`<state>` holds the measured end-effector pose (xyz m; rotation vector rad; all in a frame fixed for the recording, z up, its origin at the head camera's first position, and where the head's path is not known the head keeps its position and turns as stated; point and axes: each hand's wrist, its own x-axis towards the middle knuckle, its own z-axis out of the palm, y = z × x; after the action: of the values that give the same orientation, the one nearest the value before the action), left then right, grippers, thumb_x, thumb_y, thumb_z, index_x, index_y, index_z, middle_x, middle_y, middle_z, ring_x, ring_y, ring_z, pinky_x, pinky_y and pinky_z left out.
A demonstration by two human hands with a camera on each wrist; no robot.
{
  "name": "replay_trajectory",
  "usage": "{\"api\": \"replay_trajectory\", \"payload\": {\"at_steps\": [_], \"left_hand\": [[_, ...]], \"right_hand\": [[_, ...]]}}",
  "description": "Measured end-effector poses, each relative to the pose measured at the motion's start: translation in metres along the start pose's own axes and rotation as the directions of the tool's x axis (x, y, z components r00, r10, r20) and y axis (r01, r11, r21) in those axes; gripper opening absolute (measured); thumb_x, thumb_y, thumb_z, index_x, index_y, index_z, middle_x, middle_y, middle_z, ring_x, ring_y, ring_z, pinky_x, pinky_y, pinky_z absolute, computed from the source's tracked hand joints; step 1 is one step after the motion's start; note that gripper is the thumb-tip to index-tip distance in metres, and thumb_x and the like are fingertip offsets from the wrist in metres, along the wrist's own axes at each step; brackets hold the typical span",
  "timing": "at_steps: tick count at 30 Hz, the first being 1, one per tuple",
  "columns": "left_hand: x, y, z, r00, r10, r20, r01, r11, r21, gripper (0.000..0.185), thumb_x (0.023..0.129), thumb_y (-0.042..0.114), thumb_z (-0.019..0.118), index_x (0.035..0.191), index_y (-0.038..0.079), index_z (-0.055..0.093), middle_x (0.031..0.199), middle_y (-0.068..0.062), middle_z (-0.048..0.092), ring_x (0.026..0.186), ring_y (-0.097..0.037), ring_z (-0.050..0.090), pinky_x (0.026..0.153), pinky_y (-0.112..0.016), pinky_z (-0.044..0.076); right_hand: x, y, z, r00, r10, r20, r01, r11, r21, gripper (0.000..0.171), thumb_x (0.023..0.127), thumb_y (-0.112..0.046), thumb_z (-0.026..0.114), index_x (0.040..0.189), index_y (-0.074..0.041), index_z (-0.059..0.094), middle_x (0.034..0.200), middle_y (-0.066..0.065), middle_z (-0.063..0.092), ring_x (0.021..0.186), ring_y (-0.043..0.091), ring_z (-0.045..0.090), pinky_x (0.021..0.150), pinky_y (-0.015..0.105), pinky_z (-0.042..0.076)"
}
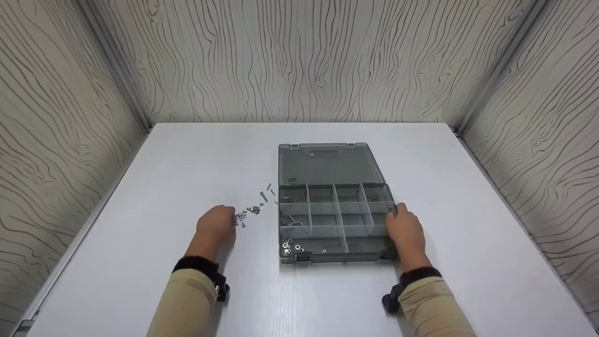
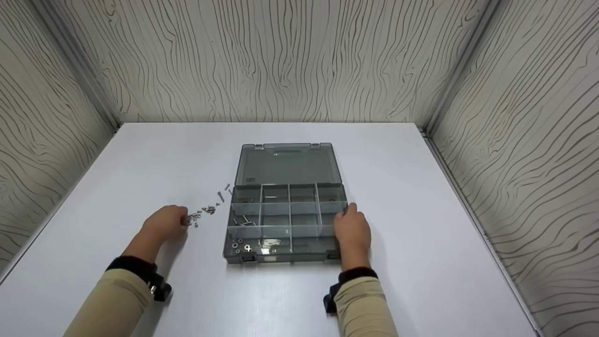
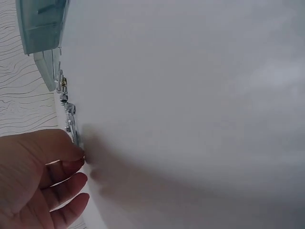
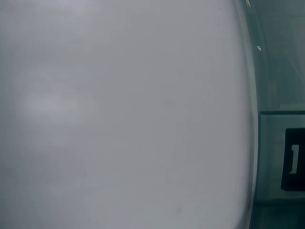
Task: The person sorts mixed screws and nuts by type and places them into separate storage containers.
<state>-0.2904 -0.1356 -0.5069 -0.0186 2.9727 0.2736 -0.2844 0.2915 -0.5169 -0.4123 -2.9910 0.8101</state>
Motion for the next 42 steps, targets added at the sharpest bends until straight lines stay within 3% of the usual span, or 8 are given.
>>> {"api": "replay_trajectory", "payload": {"at_steps": [9, 18, 23, 26, 30, 33, 36, 42], "left_hand": [[0.009, 0.010, -0.010, 0.994, 0.095, -0.051, -0.097, 0.994, -0.050, 0.014, 0.075, 0.009, 0.067, 0.085, 0.009, 0.058, 0.079, -0.004, 0.057, 0.077, -0.021, 0.054, 0.071, -0.036, 0.048], [0.002, 0.052, -0.021, 0.964, 0.205, -0.171, -0.227, 0.965, -0.127, 0.010, 0.078, 0.006, 0.061, 0.087, 0.009, 0.062, 0.077, -0.001, 0.055, 0.073, -0.017, 0.053, 0.066, -0.032, 0.048], [-0.003, 0.076, -0.024, 0.947, 0.255, -0.194, -0.290, 0.939, -0.183, 0.007, 0.081, 0.006, 0.061, 0.086, 0.011, 0.063, 0.080, 0.000, 0.057, 0.075, -0.015, 0.056, 0.067, -0.029, 0.049], [-0.007, 0.086, -0.024, 0.927, 0.316, -0.203, -0.352, 0.919, -0.176, 0.006, 0.081, 0.006, 0.061, 0.084, 0.011, 0.064, 0.081, 0.000, 0.057, 0.077, -0.015, 0.056, 0.068, -0.028, 0.049], [-0.010, 0.092, -0.022, 0.888, 0.395, -0.237, -0.434, 0.890, -0.141, 0.007, 0.081, 0.005, 0.060, 0.085, 0.010, 0.064, 0.081, -0.001, 0.056, 0.077, -0.016, 0.056, 0.068, -0.029, 0.050], [-0.011, 0.094, -0.021, 0.869, 0.421, -0.259, -0.461, 0.879, -0.120, 0.007, 0.081, 0.005, 0.060, 0.085, 0.011, 0.063, 0.081, 0.000, 0.055, 0.076, -0.016, 0.056, 0.068, -0.029, 0.050], [-0.011, 0.096, -0.019, 0.861, 0.434, -0.264, -0.471, 0.877, -0.098, 0.007, 0.081, 0.006, 0.060, 0.084, 0.011, 0.062, 0.081, 0.000, 0.056, 0.076, -0.017, 0.056, 0.068, -0.029, 0.050], [-0.011, 0.096, -0.017, 0.865, 0.438, -0.244, -0.468, 0.880, -0.080, 0.007, 0.080, 0.007, 0.061, 0.085, 0.011, 0.062, 0.082, -0.001, 0.058, 0.076, -0.018, 0.058, 0.067, -0.031, 0.050]], "right_hand": [[0.000, 0.001, -0.001, 1.000, -0.010, 0.002, 0.010, 1.000, 0.002, 0.046, 0.093, -0.024, 0.033, 0.129, 0.005, 0.037, 0.114, 0.032, 0.052, 0.102, 0.043, 0.052, 0.082, 0.052, 0.044], [0.000, 0.001, -0.001, 1.000, 0.002, 0.019, -0.002, 1.000, 0.003, 0.048, 0.094, -0.024, 0.033, 0.132, 0.005, 0.035, 0.117, 0.032, 0.050, 0.106, 0.044, 0.050, 0.085, 0.052, 0.043], [-0.002, 0.000, -0.001, 1.000, 0.008, 0.015, -0.008, 1.000, -0.008, 0.047, 0.094, -0.024, 0.032, 0.131, 0.005, 0.035, 0.115, 0.031, 0.051, 0.104, 0.043, 0.052, 0.082, 0.051, 0.045], [-0.002, -0.001, -0.001, 1.000, 0.009, 0.011, -0.009, 1.000, -0.012, 0.047, 0.094, -0.024, 0.031, 0.131, 0.005, 0.035, 0.114, 0.031, 0.052, 0.102, 0.042, 0.053, 0.081, 0.050, 0.046], [-0.002, -0.001, -0.001, 1.000, 0.003, 0.005, -0.002, 1.000, -0.016, 0.047, 0.094, -0.024, 0.031, 0.131, 0.005, 0.035, 0.113, 0.031, 0.052, 0.102, 0.042, 0.053, 0.080, 0.050, 0.045], [-0.002, -0.001, -0.001, 1.000, -0.002, 0.004, 0.002, 1.000, -0.017, 0.048, 0.094, -0.024, 0.032, 0.132, 0.005, 0.035, 0.114, 0.031, 0.052, 0.102, 0.043, 0.053, 0.081, 0.051, 0.045], [-0.003, -0.001, -0.002, 1.000, -0.007, 0.003, 0.007, 1.000, -0.012, 0.048, 0.094, -0.024, 0.032, 0.131, 0.005, 0.035, 0.114, 0.032, 0.052, 0.102, 0.043, 0.052, 0.081, 0.051, 0.045], [-0.003, -0.001, -0.003, 1.000, -0.005, 0.012, 0.005, 1.000, -0.007, 0.047, 0.095, -0.025, 0.032, 0.131, 0.005, 0.035, 0.114, 0.031, 0.051, 0.102, 0.043, 0.052, 0.082, 0.051, 0.044]]}}
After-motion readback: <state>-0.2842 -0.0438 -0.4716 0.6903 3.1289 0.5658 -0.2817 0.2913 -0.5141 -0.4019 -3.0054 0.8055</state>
